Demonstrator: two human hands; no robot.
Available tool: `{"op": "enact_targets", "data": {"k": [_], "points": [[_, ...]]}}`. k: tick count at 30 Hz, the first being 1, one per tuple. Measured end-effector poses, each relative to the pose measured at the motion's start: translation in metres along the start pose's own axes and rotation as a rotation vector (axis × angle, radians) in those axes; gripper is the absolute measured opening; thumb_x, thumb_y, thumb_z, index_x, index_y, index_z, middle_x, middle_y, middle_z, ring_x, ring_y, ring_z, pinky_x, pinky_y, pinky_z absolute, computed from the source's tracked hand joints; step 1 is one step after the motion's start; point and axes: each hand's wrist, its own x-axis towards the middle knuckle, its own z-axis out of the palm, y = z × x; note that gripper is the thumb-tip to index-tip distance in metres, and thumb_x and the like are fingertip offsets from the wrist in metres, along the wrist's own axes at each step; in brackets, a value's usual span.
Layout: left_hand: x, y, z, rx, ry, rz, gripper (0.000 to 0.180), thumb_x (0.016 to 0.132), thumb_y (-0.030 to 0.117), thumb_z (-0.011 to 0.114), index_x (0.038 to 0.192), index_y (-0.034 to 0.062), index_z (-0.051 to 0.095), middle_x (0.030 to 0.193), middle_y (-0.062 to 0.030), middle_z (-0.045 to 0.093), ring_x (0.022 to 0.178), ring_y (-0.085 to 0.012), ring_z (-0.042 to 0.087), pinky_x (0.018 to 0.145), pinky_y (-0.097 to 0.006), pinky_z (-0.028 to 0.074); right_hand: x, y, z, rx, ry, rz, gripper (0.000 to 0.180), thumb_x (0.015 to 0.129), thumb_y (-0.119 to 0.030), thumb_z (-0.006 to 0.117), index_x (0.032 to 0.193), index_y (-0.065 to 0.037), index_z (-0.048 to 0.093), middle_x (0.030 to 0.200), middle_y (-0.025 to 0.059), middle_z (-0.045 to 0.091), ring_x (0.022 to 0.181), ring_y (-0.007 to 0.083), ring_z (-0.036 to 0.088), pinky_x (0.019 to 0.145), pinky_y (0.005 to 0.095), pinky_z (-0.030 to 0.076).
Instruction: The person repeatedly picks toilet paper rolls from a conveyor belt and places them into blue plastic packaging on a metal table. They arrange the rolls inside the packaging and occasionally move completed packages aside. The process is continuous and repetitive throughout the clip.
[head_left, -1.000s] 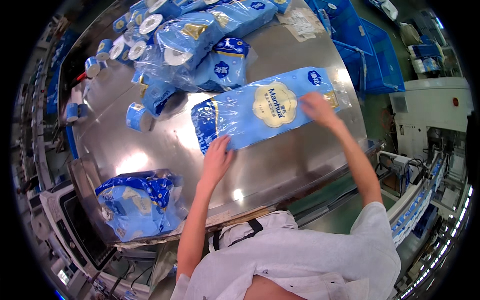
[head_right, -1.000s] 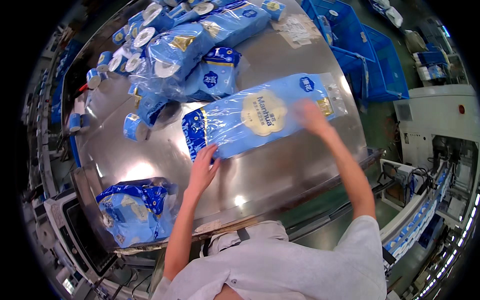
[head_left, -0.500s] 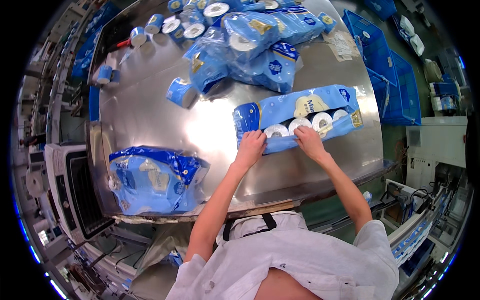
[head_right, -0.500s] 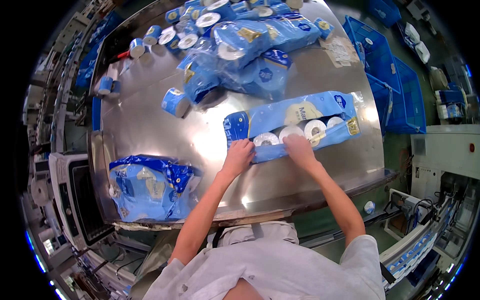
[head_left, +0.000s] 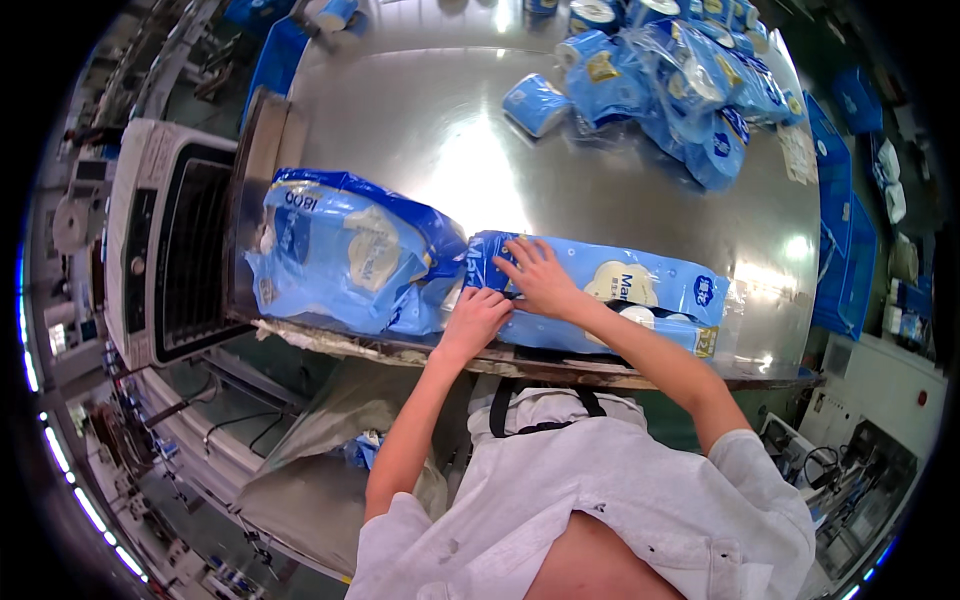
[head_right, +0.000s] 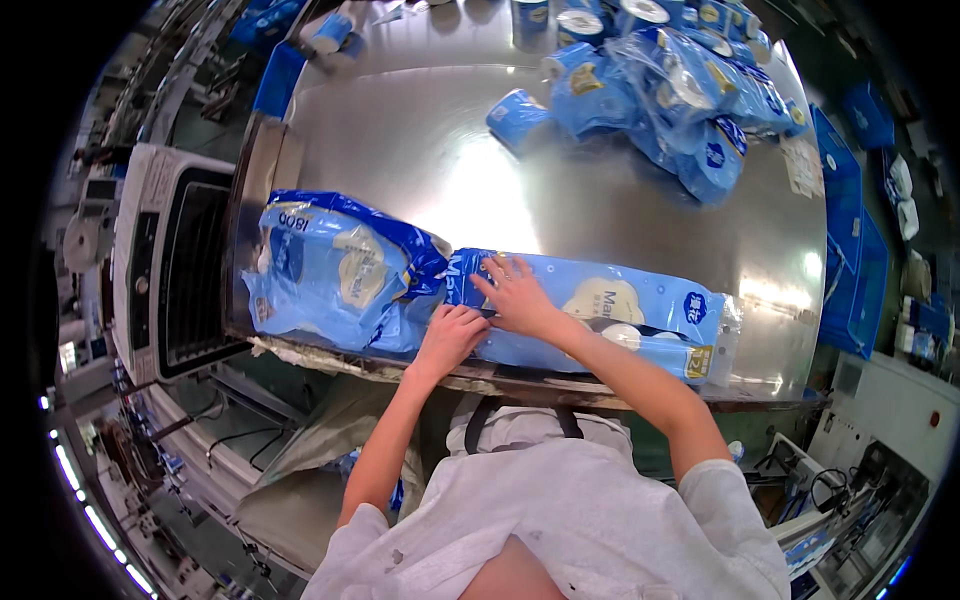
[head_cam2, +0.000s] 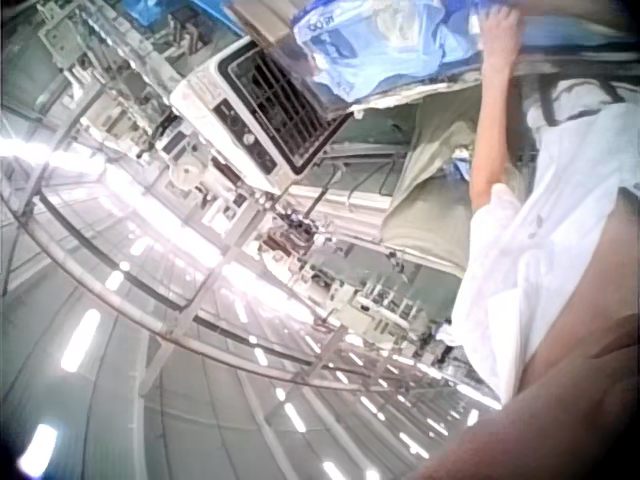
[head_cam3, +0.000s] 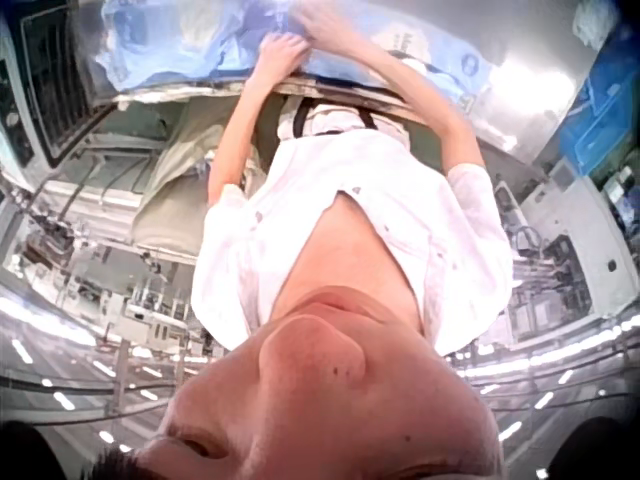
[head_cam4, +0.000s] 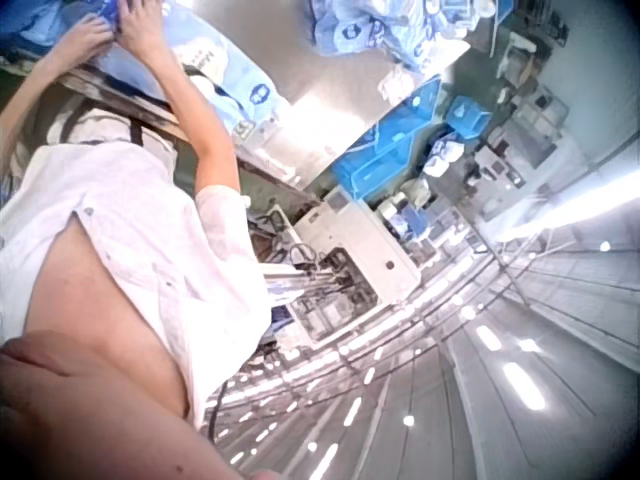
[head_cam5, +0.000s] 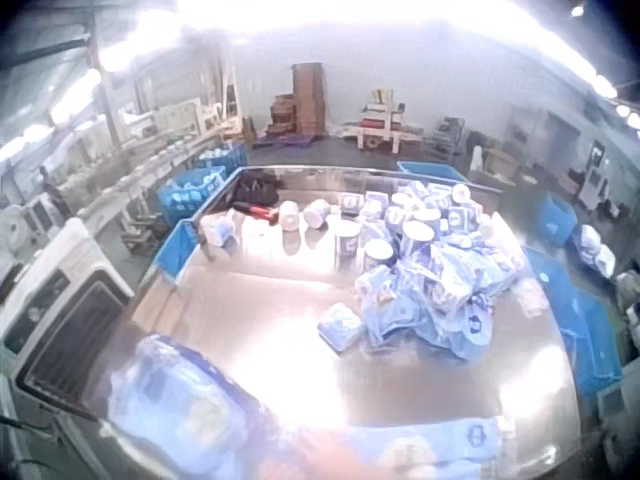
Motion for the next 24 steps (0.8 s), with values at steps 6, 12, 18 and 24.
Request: {"op": "enact_targets", "data": {"k": [6,12,18,24], "points": [[-0.029,-0.022,-0.010,-0.069,-0.068,0.003,0.016,0.089,0.023,0.074,0.097,0.0122,0.066,0.096,-0.0023,0.066,0.101,-0.0210,0.063,0.092,-0.038,0.046,0.033,0.004,0.038,0.068,-0.335,-0.200,0.023,0.083,-0.018,0.069,0.105,-0.011,0.064,0.108,0.0085,0.064,0.111,0.0282,0.062,0.091,0.0416,0.051],[-0.050,-0.034,-0.005,-0.056,-0.062,-0.032,0.019,0.088,0.026,0.076,0.093,0.0131,0.063,0.090,-0.0009,0.063,0.096,-0.0204,0.062,0.085,-0.038,0.045,0.074,0.109,0.036,-0.042,-0.577,-0.212,0.013,0.088,-0.020,0.065,0.100,-0.017,0.071,0.086,0.0080,0.073,0.079,0.0307,0.073,0.066,0.0443,0.057],[-0.119,-0.060,-0.057,-0.035,-0.078,-0.272,0.012,0.090,0.021,0.073,0.092,0.0107,0.068,0.090,-0.0025,0.064,0.091,-0.0229,0.063,0.082,-0.041,0.046,0.158,0.242,-0.055,-0.235,-0.486,0.280,0.026,0.100,-0.035,0.058,0.101,-0.015,0.074,0.094,0.0151,0.075,0.087,0.0387,0.072,0.073,0.0508,0.057],[-0.030,-0.079,-0.065,-0.095,-0.008,-0.133,0.013,0.089,0.019,0.075,0.092,0.0091,0.066,0.094,-0.0046,0.067,0.089,-0.0264,0.062,0.078,-0.042,0.046,0.118,0.175,0.032,0.120,-0.295,0.266,0.036,0.092,-0.023,0.069,0.124,-0.009,0.064,0.116,0.0157,0.068,0.110,0.0361,0.065,0.095,0.0470,0.052]]}}
